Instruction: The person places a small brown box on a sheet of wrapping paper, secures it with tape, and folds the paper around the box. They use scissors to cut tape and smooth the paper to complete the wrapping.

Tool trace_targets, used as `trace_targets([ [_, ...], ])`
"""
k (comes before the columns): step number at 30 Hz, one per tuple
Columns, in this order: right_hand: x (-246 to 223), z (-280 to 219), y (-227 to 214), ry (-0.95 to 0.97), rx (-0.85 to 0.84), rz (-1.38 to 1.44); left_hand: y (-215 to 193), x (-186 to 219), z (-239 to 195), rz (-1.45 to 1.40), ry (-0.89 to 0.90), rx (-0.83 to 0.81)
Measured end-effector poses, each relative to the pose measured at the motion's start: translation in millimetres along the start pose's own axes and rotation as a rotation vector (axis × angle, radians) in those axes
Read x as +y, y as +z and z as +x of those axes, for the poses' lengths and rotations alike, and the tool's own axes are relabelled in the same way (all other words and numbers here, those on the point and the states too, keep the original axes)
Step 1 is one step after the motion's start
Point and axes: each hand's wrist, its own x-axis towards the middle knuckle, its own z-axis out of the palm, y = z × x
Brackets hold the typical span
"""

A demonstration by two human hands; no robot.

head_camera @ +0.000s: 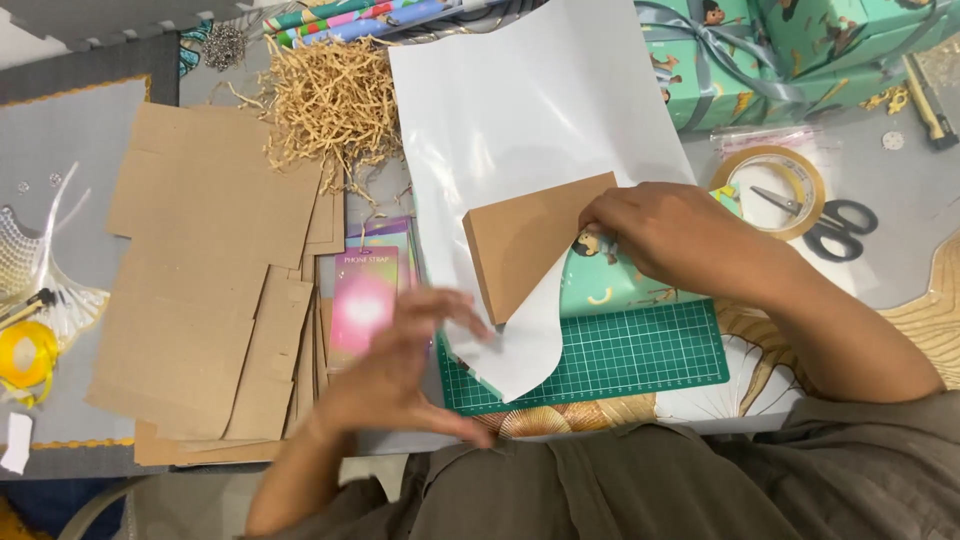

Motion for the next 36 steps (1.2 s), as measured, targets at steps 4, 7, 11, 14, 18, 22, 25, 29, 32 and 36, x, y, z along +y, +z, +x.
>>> trace_targets([
  [4,6,1,4,0.023,-0.069,-0.01,23,-9,-37,0.19,-0.149,0.159],
  [7,3,0,-2,0.05,-0.092,0.016,13,-20,-45,0.042,-0.322,0.383],
  [11,7,-1,-3,0.084,-0.091,0.079,-6,-49,-58,-0.443,-0.538,0.665],
  [14,7,-2,-6,0.068,-0.122,0.033,-11,-42,-63,-0.418,-0.495,0.683],
  [18,11,-4,-5,0.057,-0.134,-0.025,-17,-60,-80,-0.394,-0.441,0.677],
  [22,13,1,1,0.062,-0.114,-0.014,-8,-66,-86,-0.328,-0.495,0.505],
  [25,16,6,10,0.065,-0.089,0.019,-5,-57,-82,-0.273,-0.568,0.515],
  [29,13,11,11,0.048,-0.01,0.06,-10,-30,-76,-0.392,-0.626,0.582],
  [32,-2,15,-5,0.029,-0.002,0.076,-18,-21,-75,-0.227,-0.56,0.661],
  [36,4,23,2,0.019,-0.053,0.068,-27,-11,-38,0.163,-0.437,0.637],
])
